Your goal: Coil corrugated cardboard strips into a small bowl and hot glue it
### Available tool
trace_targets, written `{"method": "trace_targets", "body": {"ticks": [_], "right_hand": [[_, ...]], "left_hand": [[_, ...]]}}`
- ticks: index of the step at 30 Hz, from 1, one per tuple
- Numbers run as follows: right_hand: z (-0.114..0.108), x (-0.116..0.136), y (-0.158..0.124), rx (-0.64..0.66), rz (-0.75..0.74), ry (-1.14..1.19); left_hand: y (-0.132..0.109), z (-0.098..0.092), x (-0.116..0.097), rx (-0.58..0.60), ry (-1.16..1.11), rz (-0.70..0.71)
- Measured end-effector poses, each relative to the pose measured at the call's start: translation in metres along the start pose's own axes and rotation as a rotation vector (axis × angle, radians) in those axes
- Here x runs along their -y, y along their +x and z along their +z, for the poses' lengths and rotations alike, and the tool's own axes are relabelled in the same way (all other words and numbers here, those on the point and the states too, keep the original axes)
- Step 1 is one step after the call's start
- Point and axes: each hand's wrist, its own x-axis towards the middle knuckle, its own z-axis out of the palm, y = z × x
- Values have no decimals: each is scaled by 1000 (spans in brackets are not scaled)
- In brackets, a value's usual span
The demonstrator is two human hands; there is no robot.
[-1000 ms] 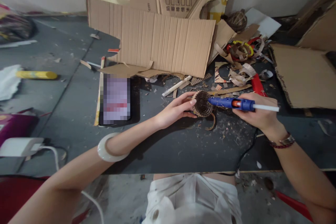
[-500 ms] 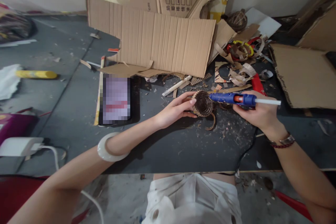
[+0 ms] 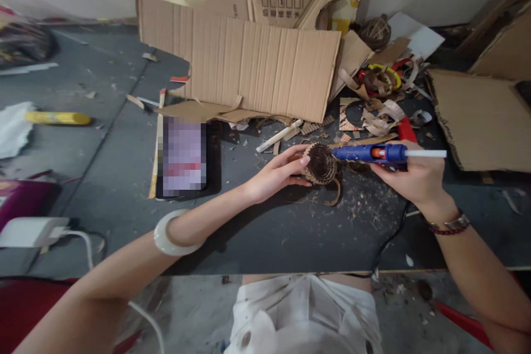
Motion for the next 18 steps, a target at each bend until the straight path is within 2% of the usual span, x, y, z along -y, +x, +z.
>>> {"method": "trace_targets", "body": {"ticks": [18], "right_hand": [[1,0,0,-6,-49,-18]], "left_hand": [[1,-2,2,4,-2,7]]}}
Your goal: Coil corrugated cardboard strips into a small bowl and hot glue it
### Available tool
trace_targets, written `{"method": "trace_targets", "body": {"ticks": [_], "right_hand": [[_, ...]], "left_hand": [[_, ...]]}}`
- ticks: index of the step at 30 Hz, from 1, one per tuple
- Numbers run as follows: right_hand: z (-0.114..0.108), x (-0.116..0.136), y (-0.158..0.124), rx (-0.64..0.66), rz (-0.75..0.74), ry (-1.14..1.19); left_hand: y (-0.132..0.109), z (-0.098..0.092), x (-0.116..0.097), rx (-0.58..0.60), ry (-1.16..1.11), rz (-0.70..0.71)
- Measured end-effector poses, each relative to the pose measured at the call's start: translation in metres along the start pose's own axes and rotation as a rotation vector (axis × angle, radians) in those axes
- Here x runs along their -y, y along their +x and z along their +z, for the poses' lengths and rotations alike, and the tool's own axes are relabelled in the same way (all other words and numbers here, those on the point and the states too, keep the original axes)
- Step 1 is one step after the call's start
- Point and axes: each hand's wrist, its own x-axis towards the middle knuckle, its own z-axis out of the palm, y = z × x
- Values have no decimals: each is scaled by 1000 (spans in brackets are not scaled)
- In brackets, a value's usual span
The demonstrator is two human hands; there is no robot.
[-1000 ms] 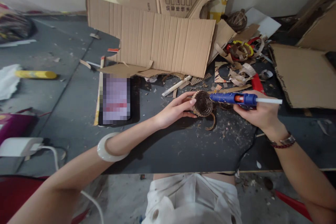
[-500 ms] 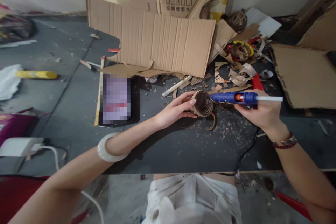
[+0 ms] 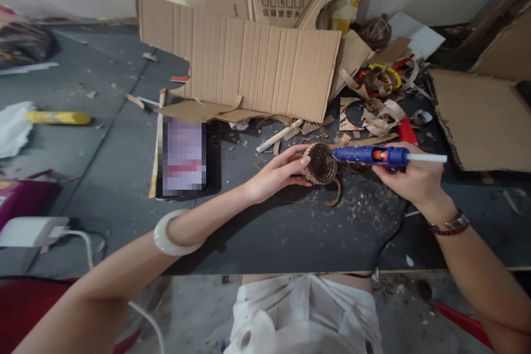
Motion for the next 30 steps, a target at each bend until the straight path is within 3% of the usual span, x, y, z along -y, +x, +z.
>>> {"method": "trace_targets", "body": {"ticks": [17,30], "right_hand": [[1,2,0,-21,-28,-9],[0,4,0,72,-26,91]], "left_hand": [[0,0,0,10,10,2],[-1,-1,0,14,23,0]]}}
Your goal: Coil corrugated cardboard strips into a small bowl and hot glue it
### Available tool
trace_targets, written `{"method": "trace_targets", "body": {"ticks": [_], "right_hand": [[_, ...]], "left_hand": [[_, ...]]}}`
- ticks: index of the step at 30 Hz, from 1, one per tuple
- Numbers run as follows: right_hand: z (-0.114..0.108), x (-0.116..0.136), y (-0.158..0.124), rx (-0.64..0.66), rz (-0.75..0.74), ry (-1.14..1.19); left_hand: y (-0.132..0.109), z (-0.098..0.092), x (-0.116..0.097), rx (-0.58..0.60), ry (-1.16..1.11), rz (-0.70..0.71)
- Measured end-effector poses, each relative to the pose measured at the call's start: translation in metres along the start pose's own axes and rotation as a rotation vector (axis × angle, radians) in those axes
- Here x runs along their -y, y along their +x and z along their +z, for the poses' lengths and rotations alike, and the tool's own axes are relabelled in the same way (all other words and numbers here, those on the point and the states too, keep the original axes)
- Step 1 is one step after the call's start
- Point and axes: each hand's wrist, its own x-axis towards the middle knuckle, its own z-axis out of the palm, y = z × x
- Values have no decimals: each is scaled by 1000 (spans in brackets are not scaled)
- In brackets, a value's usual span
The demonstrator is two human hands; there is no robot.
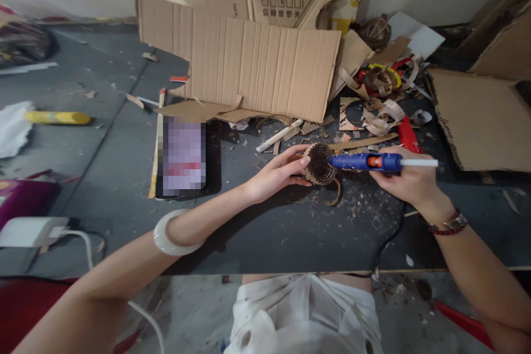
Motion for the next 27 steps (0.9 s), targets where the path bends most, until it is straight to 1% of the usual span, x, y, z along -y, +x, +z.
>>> {"method": "trace_targets", "body": {"ticks": [3,7,13,17,25,27], "right_hand": [[0,1,-1,32,21,3],[0,0,-2,35,18,-5],[3,-4,-4,-34,47,-76],[3,-5,-4,-78,37,-101],[2,-3,-3,-30,36,-68],[2,-3,-4,-1,47,-53]], "left_hand": [[0,0,0,-2,11,-5],[0,0,0,-6,14,-3],[0,1,0,-3,-4,-4],[-1,1,-1,-4,-11,-5],[0,1,0,-7,-16,-4],[0,0,0,-4,-11,-7]]}}
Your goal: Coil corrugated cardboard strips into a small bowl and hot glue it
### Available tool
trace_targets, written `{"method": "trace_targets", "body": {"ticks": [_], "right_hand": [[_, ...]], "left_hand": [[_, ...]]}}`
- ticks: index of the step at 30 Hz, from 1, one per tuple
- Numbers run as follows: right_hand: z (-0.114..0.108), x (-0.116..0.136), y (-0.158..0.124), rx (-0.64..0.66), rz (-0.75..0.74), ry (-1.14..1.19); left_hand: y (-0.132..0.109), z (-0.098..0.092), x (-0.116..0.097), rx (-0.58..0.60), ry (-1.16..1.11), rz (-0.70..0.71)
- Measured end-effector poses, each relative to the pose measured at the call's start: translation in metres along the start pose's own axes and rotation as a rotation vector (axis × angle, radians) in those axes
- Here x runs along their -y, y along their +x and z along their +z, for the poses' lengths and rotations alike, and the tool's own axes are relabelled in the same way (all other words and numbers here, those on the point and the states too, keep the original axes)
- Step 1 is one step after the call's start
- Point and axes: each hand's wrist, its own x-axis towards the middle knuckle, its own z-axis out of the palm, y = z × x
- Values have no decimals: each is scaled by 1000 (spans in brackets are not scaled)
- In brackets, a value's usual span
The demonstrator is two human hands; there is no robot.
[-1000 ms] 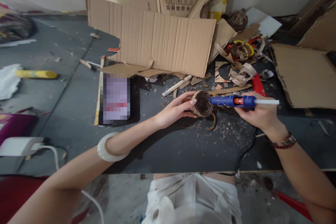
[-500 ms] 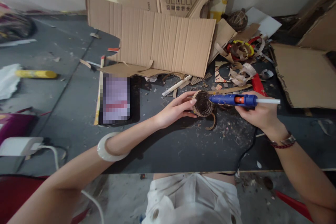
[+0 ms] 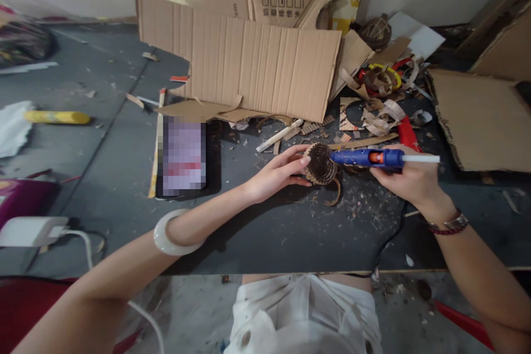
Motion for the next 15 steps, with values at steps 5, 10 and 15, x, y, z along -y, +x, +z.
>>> {"method": "trace_targets", "body": {"ticks": [5,10,15], "right_hand": [[-3,2,1,9,13,57],[-1,2,2,-20,11,42],[0,-1,0,-26,23,6]], "left_hand": [[0,0,0,-1,18,5],[0,-1,0,6,5,10],[0,1,0,-3,1,8]]}}
